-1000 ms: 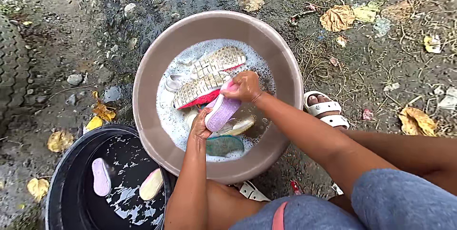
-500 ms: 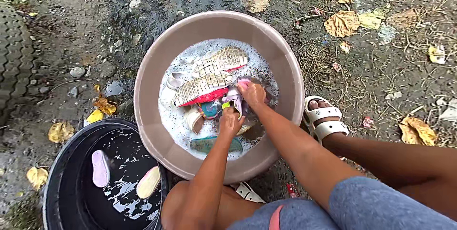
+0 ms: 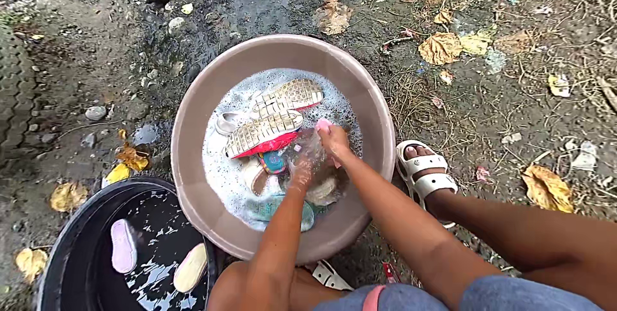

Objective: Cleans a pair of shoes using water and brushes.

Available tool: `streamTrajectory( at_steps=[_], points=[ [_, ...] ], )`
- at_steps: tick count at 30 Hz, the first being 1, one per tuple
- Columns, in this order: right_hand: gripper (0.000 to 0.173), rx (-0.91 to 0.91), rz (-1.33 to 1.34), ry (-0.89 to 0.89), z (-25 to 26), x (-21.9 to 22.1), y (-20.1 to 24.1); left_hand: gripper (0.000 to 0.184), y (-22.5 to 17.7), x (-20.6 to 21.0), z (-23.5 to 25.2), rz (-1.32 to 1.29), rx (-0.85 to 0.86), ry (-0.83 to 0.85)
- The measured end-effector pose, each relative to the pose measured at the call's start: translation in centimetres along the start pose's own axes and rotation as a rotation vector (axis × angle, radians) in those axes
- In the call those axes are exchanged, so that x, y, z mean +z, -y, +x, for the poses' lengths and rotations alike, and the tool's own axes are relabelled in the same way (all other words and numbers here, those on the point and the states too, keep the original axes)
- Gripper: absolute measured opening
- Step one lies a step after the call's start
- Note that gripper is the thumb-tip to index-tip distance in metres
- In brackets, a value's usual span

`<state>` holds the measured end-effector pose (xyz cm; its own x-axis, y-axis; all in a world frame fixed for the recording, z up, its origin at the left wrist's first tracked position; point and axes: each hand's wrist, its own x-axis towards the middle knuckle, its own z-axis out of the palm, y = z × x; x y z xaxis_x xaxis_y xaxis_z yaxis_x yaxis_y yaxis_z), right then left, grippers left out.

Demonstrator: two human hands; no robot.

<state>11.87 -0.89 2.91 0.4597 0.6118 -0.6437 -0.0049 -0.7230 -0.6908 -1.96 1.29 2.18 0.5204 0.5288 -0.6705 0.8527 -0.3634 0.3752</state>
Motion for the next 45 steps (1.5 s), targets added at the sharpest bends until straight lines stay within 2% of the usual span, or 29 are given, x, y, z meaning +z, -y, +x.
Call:
streamTrajectory(
  at_steps=[2, 4, 6, 8, 11, 13, 14, 16, 17, 18, 19, 21, 23, 25, 26, 28, 30, 33, 36, 37, 39, 41, 43, 44, 45],
  points=[
    [0.045, 0.055, 0.136, -0.097, 2.0, -0.2, -1.3, 0.048, 1.3, -0.8, 0.9, -0.192, 0.123, -0.243],
    [0.055, 0.1, 0.261, -0.112, 3.0, 0.0, -2.0, 0.036, 0.5, -3.6, -0.7, -0.6, 0.123, -0.411],
    [0.063, 0.078, 0.468, -0.031, 2.5, 0.2, -1.8, 0.039, -0.1, -6.1, -3.0, -1.04, 0.077, -0.388],
    [0.059, 0.005, 0.739, 0.158, 1.6, 0.2, -1.3, 0.047, -0.1, -7.4, -5.0, -1.425, 0.066, -0.286],
    [0.067, -0.16, 1.065, 0.449, -0.8, -0.8, 0.5, 0.054, 1.2, -7.4, -5.9, -1.769, 0.08, -0.093],
    [0.063, -0.284, 1.083, 0.527, -1.5, -1.4, 1.6, 0.051, 1.6, -7.1, -6.0, -1.82, 0.009, -0.101],
    [0.05, -0.321, 1.045, 0.546, -1.8, -1.8, 2.2, 0.046, 1.6, -7.2, -6.0, -1.81, -0.052, -0.171],
    [0.021, -0.3, 0.899, 0.486, -2.7, -2.8, 4.1, 0.036, 1.6, -7.6, -5.8, -1.681, -0.144, -0.433],
    [0.015, -0.249, 0.83, 0.428, -3.2, -3.1, 5.3, 0.035, 1.5, -7.7, -5.7, -1.561, -0.153, -0.572],
    [0.014, -0.196, 0.776, 0.367, -3.7, -3.1, 6.3, 0.037, 1.6, -7.9, -5.8, -1.417, -0.12, -0.671],
    [0.016, -0.149, 0.74, 0.309, -4.1, -3.0, 7.3, 0.04, 1.8, -7.9, -6.1, -1.253, -0.026, -0.7],
    [0.025, -0.085, 0.742, 0.215, -4.9, -2.6, 9.0, 0.041, 2.0, -8.4, -7.1, -0.833, 0.175, -0.642],
    [0.031, -0.058, 0.779, 0.191, -5.8, -2.3, 10.4, 0.09, 1.7, -8.6, -7.7, -0.477, 0.173, -0.62],
    [0.045, -0.076, 0.768, 0.249, -6.5, -2.5, 11.4, 0.114, 1.7, -8.7, -7.5, -0.307, 0.119, -0.599],
    [0.051, -0.082, 0.766, 0.279, -6.7, -2.5, 11.8, 0.115, 1.8, -8.6, -7.4, -0.313, 0.122, -0.581],
    [0.055, -0.074, 0.768, 0.313, -6.7, -2.2, 12.3, 0.103, 2.4, -7.8, -6.7, -0.49, 0.2, -0.592],
    [0.054, -0.096, 0.729, 0.231, -5.8, -1.5, 12.0, 0.093, 2.5, -7.6, -6.2, -0.737, 0.248, -0.558],
    [0.044, -0.201, 0.425, -0.061, -2.3, 0.4, 8.6, 0.08, 2.0, -8.5, -6.6, -1.203, 0.277, -0.463],
    [0.054, -0.076, 0.031, -0.146, 0.8, 2.3, 2.6, 0.043, 2.0, -9.1, -7.0, -1.575, 0.26, -0.421],
    [0.059, -0.005, -0.076, -0.123, 1.0, 2.8, 0.6, 0.043, 2.1, -9.4, -7.1, -1.669, 0.279, -0.415],
    [0.064, 0.104, -0.229, -0.102, 1.3, 3.6, -3.1, 0.059, 2.6, -9.7, -7.1, -1.78, 0.341, -0.412],
    [0.057, 0.141, -0.23, -0.117, 1.5, 4.2, -5.6, 0.08, 3.2, -9.8, -6.8, -1.812, 0.366, -0.427],
    [0.044, 0.134, -0.276, -0.103, 1.3, 4.1, -5.8, 0.086, 3.4, -9.8, -6.6, -1.802, 0.322, -0.44],
    [0.043, 0.085, -0.328, -0.097, 0.8, 3.9, -5.0, 0.083, 3.5, -9.9, -6.5, -1.787, 0.277, -0.448],
    [0.046, -0.039, -0.313, -0.114, 0.0, 3.8, -3.8, 0.079, 3.5, -10.1, -6.4, -1.765, 0.221, -0.457]
  ],
)
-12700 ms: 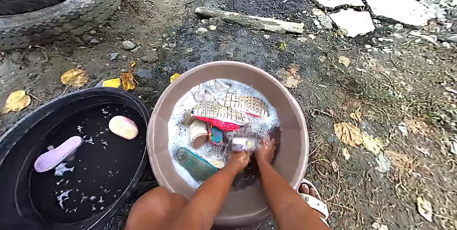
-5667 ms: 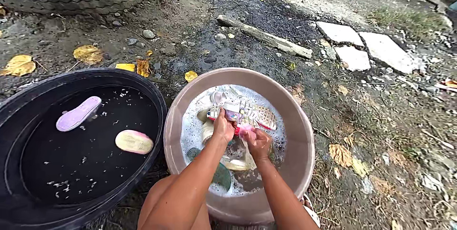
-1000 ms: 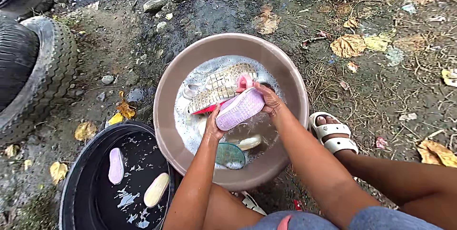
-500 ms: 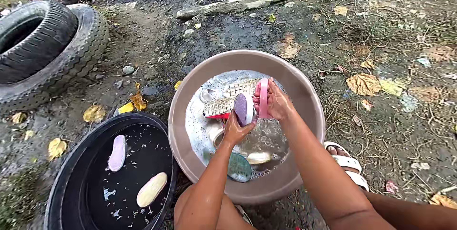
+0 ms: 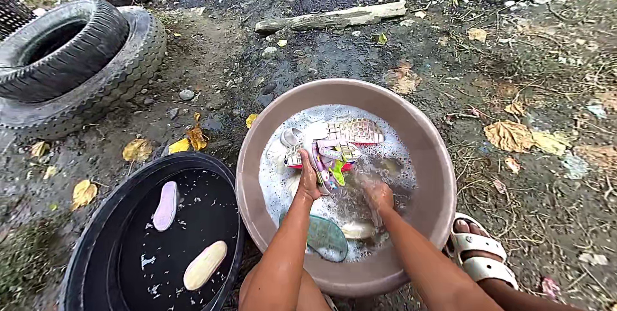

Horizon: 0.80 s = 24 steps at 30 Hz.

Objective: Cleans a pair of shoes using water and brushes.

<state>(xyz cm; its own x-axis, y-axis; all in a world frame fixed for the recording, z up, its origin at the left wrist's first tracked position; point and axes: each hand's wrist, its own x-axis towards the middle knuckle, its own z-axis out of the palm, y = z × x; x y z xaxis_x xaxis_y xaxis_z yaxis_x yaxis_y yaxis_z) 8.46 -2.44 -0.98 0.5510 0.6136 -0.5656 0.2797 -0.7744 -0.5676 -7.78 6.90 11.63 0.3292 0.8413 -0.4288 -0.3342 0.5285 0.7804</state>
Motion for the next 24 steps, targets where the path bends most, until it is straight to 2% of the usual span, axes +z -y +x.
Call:
streamTrajectory(
  at_steps=[3, 5, 7, 10, 11, 14, 16, 21, 22, 24],
  points=[
    [0.043, -0.467, 0.277, -0.269, -3.9, -1.4, 5.5, 0.07, 0.5, -0.4, 0.8, 0.141, -0.066, -0.095],
    [0.045, -0.722, 0.293, -0.28, -6.8, -3.2, 10.4, 0.063, 1.8, -0.9, 1.1, 0.281, -0.015, -0.083],
    [0.051, -0.89, 0.184, -0.253, -7.2, -5.2, 14.6, 0.054, 3.2, -1.0, 0.7, 0.434, 0.104, 0.012],
    [0.052, -0.988, 0.122, -0.302, -5.1, -7.4, 17.5, 0.061, 3.3, 0.0, 0.2, 0.417, 0.062, 0.057],
    [0.052, -1.011, 0.106, -0.294, -4.9, -7.3, 17.0, 0.062, 2.7, 0.1, 0.2, 0.364, 0.048, 0.042],
    [0.063, -0.984, -0.109, -0.085, -5.8, -6.8, 13.2, 0.067, 0.6, -0.1, 0.4, 0.209, 0.014, 0.017],
    [0.064, -0.97, -0.157, -0.073, -6.0, -7.1, 12.2, 0.069, 0.4, -0.5, 0.7, 0.212, -0.03, 0.06],
    [0.058, -1.184, 0.03, -0.3, -6.1, -5.1, 13.6, 0.041, 1.5, 0.7, -0.5, 0.3, -0.091, -0.031],
    [0.058, -1.168, 0.033, -0.308, -5.6, -4.4, 12.6, 0.043, 1.1, 0.7, -0.6, 0.278, -0.091, -0.049],
    [0.058, -0.935, 0.012, -0.23, -4.4, -3.8, 9.7, 0.064, 0.2, 0.1, 0.0, 0.225, -0.126, -0.072]
  ],
)
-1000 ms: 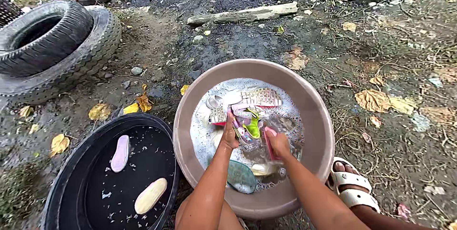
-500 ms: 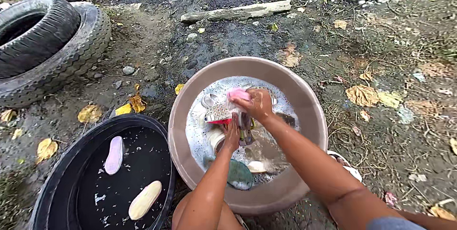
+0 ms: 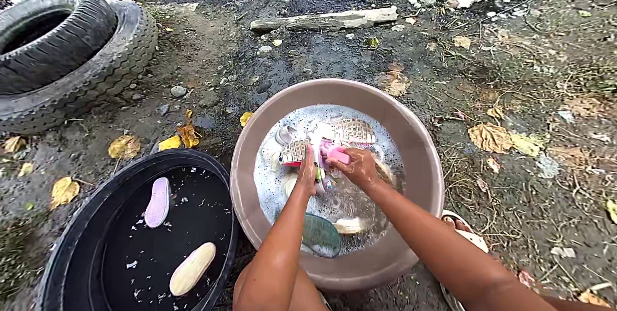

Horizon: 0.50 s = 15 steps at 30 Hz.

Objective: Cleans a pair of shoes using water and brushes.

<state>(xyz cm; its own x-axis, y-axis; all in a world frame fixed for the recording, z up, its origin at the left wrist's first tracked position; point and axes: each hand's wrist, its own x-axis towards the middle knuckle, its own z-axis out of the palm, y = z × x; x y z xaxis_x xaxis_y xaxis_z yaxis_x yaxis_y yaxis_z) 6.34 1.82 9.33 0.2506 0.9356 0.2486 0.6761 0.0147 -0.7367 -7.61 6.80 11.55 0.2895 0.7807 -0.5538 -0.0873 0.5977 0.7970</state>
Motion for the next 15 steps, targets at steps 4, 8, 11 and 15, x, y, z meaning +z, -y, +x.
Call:
streamTrajectory(
  at_steps=[4, 8, 11, 15],
  points=[
    [0.054, 0.578, -0.031, 0.149, -3.2, 1.1, -3.7, 0.076, -0.6, -1.0, 1.1, -0.213, 0.011, -0.002],
    [0.059, 0.706, -0.305, 0.568, -6.3, 3.1, -7.7, 0.079, -0.8, -1.4, 1.2, -0.303, 0.002, 0.043],
    [0.046, 0.736, -0.393, 0.689, -7.1, 4.0, -9.8, 0.074, -0.9, -1.2, 1.2, -0.32, 0.006, 0.039],
    [0.049, 0.621, -0.159, 0.362, -5.8, 2.0, -4.3, 0.064, -0.2, -1.7, 2.1, -0.135, 0.146, -0.081]
  ],
)
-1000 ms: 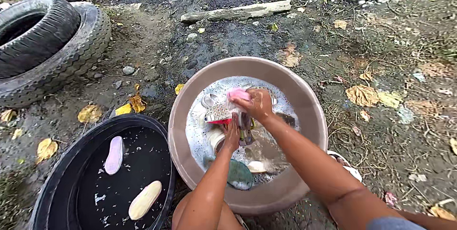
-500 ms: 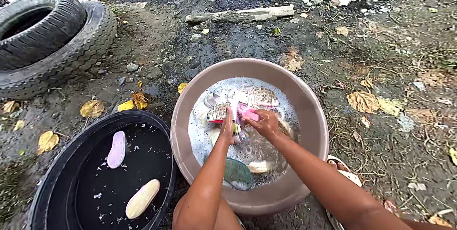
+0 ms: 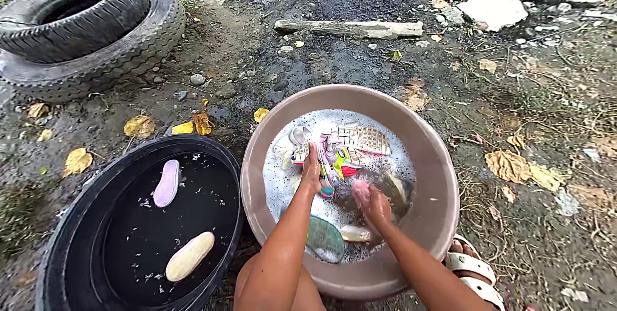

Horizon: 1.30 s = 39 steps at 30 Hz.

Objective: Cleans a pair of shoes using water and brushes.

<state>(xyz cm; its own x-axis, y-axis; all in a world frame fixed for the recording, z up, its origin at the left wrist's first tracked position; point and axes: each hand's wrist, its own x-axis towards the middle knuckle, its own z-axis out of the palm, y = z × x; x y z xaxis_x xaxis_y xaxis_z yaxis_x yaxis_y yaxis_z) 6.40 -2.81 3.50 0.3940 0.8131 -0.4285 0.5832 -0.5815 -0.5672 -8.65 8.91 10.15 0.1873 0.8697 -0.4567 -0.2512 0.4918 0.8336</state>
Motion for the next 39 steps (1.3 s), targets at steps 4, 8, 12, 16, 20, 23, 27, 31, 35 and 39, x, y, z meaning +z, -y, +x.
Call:
streamTrajectory(
  at_steps=[4, 8, 12, 16, 20, 23, 27, 31, 35, 39],
  points=[
    [0.045, -0.285, 0.199, -0.229, -2.6, -6.3, 11.8, 0.052, 1.8, 0.8, -0.6, 0.194, 0.165, 0.009],
    [0.043, -0.357, 0.188, -0.259, -0.7, -7.6, 15.2, 0.06, 2.5, 2.6, -1.8, 0.058, 0.202, -0.005],
    [0.047, -0.315, 0.021, -0.059, -3.3, -5.2, 10.5, 0.074, -0.2, 1.5, -1.2, -0.175, 0.145, -0.158],
    [0.048, -0.399, -0.001, -0.077, -3.4, -6.5, 12.5, 0.076, 0.8, 1.7, -1.3, -0.197, 0.129, -0.087],
    [0.05, -0.607, 0.106, -0.253, -2.3, -5.0, 11.8, 0.069, -0.2, 2.0, -1.8, -0.252, 0.072, -0.08],
    [0.051, -0.488, 0.01, -0.155, -2.0, -3.2, 6.6, 0.077, -1.9, 0.5, -0.8, -0.387, 0.058, -0.114],
    [0.054, -0.145, -0.318, 0.18, 0.3, -1.3, 1.2, 0.081, -2.6, -0.5, 0.0, -0.507, 0.045, -0.049],
    [0.045, -0.037, -0.549, 0.368, 2.0, 1.8, -2.6, 0.072, -1.7, -0.7, -0.5, -0.465, -0.001, 0.128],
    [0.038, 0.043, -0.4, 0.302, 2.3, 2.0, -3.5, 0.021, -1.4, -0.4, -1.3, -0.287, -0.08, 0.142],
    [0.053, -0.415, 0.129, -0.272, 0.7, -1.2, 0.9, 0.08, -1.3, -0.6, -1.1, 0.106, -0.102, 0.197]
  ],
)
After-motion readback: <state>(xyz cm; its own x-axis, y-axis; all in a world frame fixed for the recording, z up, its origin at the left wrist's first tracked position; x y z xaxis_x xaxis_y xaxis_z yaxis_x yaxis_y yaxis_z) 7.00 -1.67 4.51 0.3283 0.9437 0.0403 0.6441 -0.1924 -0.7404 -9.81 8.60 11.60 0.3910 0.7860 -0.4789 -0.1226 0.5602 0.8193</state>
